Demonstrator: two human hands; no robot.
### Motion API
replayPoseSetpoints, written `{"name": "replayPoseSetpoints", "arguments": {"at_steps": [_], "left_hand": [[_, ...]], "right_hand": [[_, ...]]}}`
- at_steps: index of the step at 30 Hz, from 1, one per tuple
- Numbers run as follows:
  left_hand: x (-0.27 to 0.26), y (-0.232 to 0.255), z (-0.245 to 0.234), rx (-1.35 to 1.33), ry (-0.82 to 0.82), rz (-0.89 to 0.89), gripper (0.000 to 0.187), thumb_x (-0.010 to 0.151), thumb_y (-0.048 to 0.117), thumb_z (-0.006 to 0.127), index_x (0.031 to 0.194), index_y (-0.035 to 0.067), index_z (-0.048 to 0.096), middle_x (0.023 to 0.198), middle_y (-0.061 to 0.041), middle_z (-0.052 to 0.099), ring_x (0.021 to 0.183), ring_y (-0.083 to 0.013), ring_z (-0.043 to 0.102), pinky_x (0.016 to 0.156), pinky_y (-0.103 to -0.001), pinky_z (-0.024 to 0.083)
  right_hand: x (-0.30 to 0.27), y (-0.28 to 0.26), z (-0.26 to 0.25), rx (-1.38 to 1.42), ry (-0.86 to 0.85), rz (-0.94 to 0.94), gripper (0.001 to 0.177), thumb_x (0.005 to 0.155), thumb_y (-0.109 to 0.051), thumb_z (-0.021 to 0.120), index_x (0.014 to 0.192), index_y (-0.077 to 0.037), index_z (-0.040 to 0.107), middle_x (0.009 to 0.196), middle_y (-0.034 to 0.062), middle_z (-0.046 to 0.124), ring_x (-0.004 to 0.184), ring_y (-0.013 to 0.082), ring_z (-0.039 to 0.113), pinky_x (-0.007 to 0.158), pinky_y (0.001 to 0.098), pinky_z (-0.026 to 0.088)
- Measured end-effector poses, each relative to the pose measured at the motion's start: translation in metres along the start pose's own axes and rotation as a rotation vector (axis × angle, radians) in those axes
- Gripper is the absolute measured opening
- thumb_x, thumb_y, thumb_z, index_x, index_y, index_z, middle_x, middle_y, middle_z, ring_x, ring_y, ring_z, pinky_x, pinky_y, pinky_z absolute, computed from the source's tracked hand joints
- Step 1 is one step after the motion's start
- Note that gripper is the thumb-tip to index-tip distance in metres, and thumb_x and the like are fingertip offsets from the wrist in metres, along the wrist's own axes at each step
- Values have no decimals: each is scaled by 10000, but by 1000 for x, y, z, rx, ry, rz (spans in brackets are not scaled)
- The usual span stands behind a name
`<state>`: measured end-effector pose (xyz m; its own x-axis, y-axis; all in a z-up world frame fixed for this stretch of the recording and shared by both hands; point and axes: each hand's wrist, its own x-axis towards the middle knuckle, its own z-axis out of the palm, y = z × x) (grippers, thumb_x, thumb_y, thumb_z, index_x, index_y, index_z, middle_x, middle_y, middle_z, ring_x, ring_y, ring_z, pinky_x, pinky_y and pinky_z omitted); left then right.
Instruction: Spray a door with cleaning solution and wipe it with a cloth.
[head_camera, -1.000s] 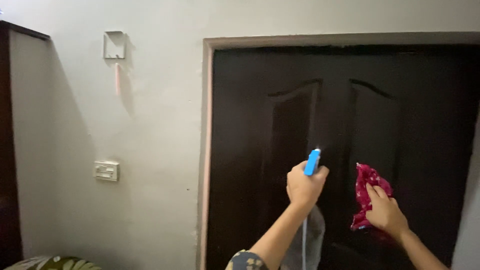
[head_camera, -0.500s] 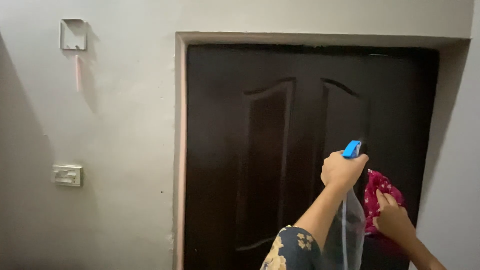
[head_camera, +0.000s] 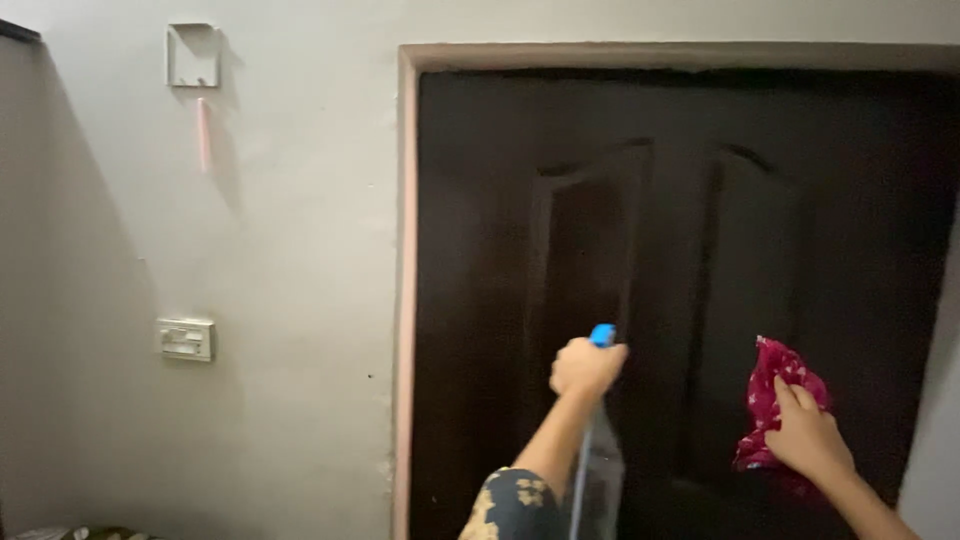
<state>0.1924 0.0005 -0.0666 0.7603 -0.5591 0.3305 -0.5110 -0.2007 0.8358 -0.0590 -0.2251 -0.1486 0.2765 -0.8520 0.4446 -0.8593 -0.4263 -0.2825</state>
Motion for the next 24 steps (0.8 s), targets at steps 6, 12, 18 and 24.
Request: {"name": "replayPoseSetpoints", "arguments": {"at_steps": [6, 12, 18, 24], "left_hand": [[31, -69, -93, 40, 196, -91, 487, 834, 533, 666, 1009, 100, 805, 1063, -168, 774, 1029, -365, 739, 923, -473, 583], [89, -133, -117, 18, 279, 63, 372, 845, 455, 634, 989, 127, 739, 1012, -163, 756, 980, -406, 717, 886, -519, 565], [105, -129, -145, 69, 256, 200, 375, 908, 460, 559, 994, 144, 741, 998, -143, 756, 989, -386, 707, 941, -515, 491], [161, -112, -158, 208, 556, 609, 386, 920, 413, 540, 850, 97, 751, 900, -96, 746, 990, -316, 634, 925, -516, 424]], "right_hand": [[22, -60, 31, 33, -13, -51, 1002, 800, -145, 703, 1656, -201, 186, 1706, 43, 257, 1394, 348, 540, 1174, 428, 474], [17, -147, 34, 44, -34, -100, 998, 819, -170, 700, 1657, -226, 160, 1708, 27, 233, 1444, 411, 441, 1205, 481, 430], [28, -222, 18, 51, -11, -116, 986, 855, -137, 637, 1663, -269, 88, 1739, 22, 131, 1489, 391, 349, 1209, 526, 410], [95, -268, 35, 162, 246, -352, 876, 905, -178, 542, 1652, -185, 86, 1686, 165, 176, 1437, 428, 371, 1160, 554, 422]]}}
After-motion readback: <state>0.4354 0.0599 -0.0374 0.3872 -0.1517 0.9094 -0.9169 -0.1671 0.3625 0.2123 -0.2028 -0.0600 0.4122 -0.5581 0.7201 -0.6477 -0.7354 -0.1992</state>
